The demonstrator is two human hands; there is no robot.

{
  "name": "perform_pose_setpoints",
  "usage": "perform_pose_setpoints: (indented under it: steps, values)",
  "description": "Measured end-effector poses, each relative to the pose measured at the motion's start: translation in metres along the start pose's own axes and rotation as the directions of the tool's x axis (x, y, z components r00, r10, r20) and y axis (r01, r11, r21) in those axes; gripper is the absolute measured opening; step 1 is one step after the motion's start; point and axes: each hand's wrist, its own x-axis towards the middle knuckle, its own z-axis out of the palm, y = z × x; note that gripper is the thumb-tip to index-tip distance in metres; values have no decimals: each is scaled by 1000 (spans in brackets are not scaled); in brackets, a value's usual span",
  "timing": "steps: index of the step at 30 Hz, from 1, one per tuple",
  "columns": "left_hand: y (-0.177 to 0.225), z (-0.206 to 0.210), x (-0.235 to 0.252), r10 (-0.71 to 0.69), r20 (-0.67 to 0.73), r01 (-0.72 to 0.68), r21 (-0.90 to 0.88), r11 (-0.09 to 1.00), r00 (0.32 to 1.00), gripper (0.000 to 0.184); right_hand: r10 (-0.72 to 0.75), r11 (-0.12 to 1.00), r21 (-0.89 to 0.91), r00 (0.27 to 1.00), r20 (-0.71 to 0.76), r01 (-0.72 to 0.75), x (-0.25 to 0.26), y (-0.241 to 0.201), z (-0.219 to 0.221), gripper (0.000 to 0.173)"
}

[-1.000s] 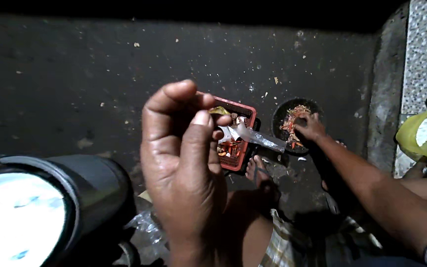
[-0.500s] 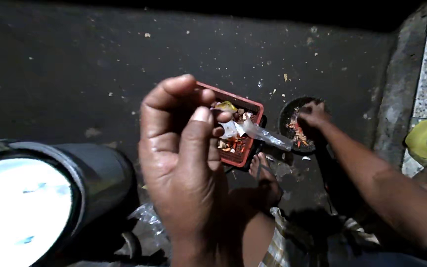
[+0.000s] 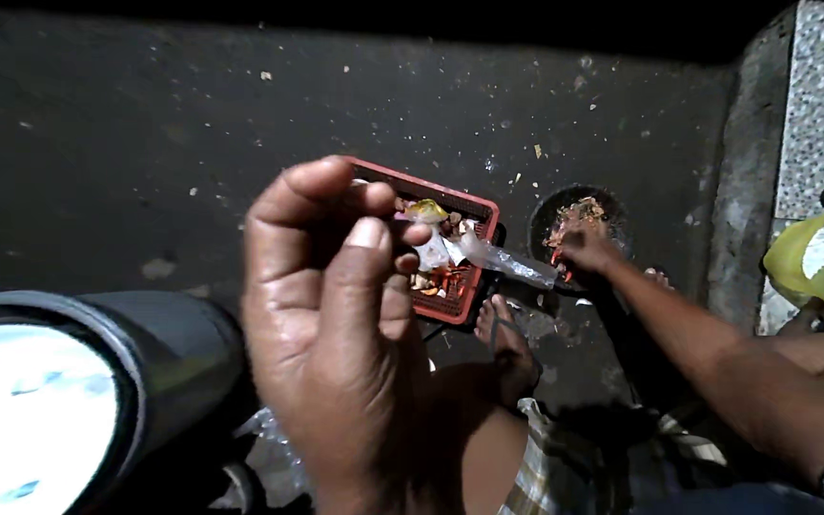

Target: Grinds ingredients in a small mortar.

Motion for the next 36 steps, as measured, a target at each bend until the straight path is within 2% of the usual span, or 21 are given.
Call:
perform_pose_setpoints:
  steps: [2, 4, 5, 8, 11, 12, 14, 16, 18, 20, 22, 23, 26, 28, 31, 34, 36]
  values:
    - [-1, -4, 2, -2, -26, 1, -14, 1000, 1000, 26, -96, 981, -178, 993, -65, 83, -17, 22, 29, 67]
    - [-1, -6, 7, -11, -43, 11, -4, 1000, 999, 26, -130, 969, -227, 986, -105, 103, -2, 17, 24, 73]
    - [-1, -4, 6, -29, -29, 29, 6, 1000, 999, 26, -94, 972, -226, 990, -110, 67, 5, 11, 15, 77]
    - [1, 11, 8, -23, -10, 23, 23, 999, 1000, 29, -42, 991, -132, 990, -138, 23, 29, -6, -17, 72]
    - [2, 8, 5, -9, 8, 9, 17, 1000, 1000, 28, 17, 1000, 0, 999, -28, -17, 13, -2, -9, 68]
    - [1, 3, 4, -6, 12, 5, 7, 1000, 1000, 27, -4, 999, -40, 1000, -6, 4, -2, 4, 3, 66]
    - [-1, -4, 4, -7, -14, 7, -14, 1000, 1000, 27, -106, 977, -193, 993, -51, 94, -18, 19, 30, 63]
    - [0, -4, 6, -25, -58, 24, -16, 1000, 998, 27, -153, 966, -226, 982, -110, 125, -6, 19, 31, 65]
    - [2, 2, 7, -40, -34, 41, 6, 999, 999, 29, -108, 981, -177, 985, -138, 83, 19, 5, 11, 70]
    - [2, 11, 6, -32, 0, 32, 15, 999, 999, 29, -88, 993, -92, 992, -85, 80, 35, -1, -18, 70]
    - [2, 14, 6, -6, 28, 5, 35, 999, 1000, 28, -71, 997, 32, 997, 9, 71, 30, 8, -34, 67]
    - [2, 11, 5, 6, 32, -7, 37, 999, 999, 27, -85, 996, 29, 996, 35, 84, 18, 13, -28, 65]
    - [-2, -2, 1, -2, -5, 2, 4, 1000, 1000, 27, -159, 968, -193, 987, 33, 162, -37, 48, 9, 61]
    - [0, -7, 6, -16, -35, 15, -16, 1000, 999, 26, -183, 951, -259, 983, -28, 170, -33, 50, 24, 58]
    - [-3, -1, 12, -41, -10, 40, -39, 998, 999, 30, -148, 964, -235, 985, -93, 123, 3, 26, 4, 61]
    - [-2, 11, 11, -23, -15, 22, -26, 999, 1000, 26, -109, 985, -140, 993, -35, 103, 28, 6, -25, 66]
    - [-2, 10, 7, -24, -22, 24, -19, 1000, 999, 27, -67, 996, -52, 997, 32, 69, 13, 16, -20, 65]
